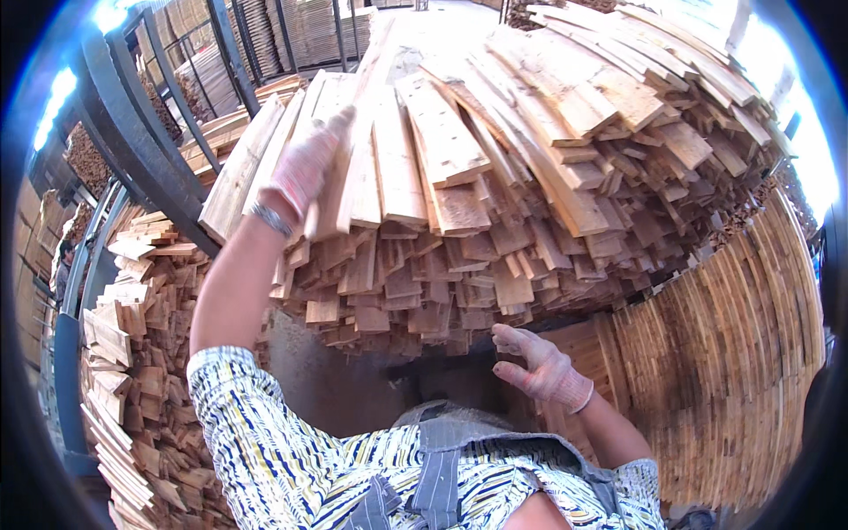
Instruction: The person repeatedly picks up small wooden planks from a large pile and places them onto a growing stack. They handle the planks by hand, arranging them in layers to build a neat pile within a warehouse environment.
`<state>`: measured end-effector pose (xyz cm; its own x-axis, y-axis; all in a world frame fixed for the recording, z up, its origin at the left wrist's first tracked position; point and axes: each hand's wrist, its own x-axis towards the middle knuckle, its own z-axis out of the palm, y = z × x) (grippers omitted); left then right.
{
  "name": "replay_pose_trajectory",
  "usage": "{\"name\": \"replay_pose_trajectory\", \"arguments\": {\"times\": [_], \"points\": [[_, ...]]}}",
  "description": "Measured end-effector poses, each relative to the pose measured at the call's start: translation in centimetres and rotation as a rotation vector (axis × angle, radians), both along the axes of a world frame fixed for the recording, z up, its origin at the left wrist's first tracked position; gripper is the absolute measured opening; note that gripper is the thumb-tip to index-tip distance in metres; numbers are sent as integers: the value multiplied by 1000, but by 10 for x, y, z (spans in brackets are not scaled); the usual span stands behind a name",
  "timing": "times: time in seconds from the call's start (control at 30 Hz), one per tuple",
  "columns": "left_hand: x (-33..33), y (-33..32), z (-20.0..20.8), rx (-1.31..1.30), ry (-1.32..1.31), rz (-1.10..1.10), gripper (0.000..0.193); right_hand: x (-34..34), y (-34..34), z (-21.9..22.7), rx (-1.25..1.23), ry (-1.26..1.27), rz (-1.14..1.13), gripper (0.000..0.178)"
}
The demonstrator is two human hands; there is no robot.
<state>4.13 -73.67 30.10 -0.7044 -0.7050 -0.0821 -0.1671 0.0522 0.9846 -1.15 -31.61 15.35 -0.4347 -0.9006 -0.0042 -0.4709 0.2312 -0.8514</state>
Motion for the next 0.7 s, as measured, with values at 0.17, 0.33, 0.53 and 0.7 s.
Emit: {"name": "replay_pose_trajectory", "arguments": {"times": [0.17,0.33,0.53,0.7], "points": [[45,-94,-26,-91,58,-28,84,6,-95,20,-127,-31,197,62],[65,-101,-61,-594,-159,37,102,-13,-177,-13,-91,-1082,170,51],[36,-94,-94,-670,-443,158,111,-22,-311,17,-76,-1151,-503,83],[20,-74,-75,-653,-339,102,109,-8,-378,38,39,-1153,-927,67]]}}
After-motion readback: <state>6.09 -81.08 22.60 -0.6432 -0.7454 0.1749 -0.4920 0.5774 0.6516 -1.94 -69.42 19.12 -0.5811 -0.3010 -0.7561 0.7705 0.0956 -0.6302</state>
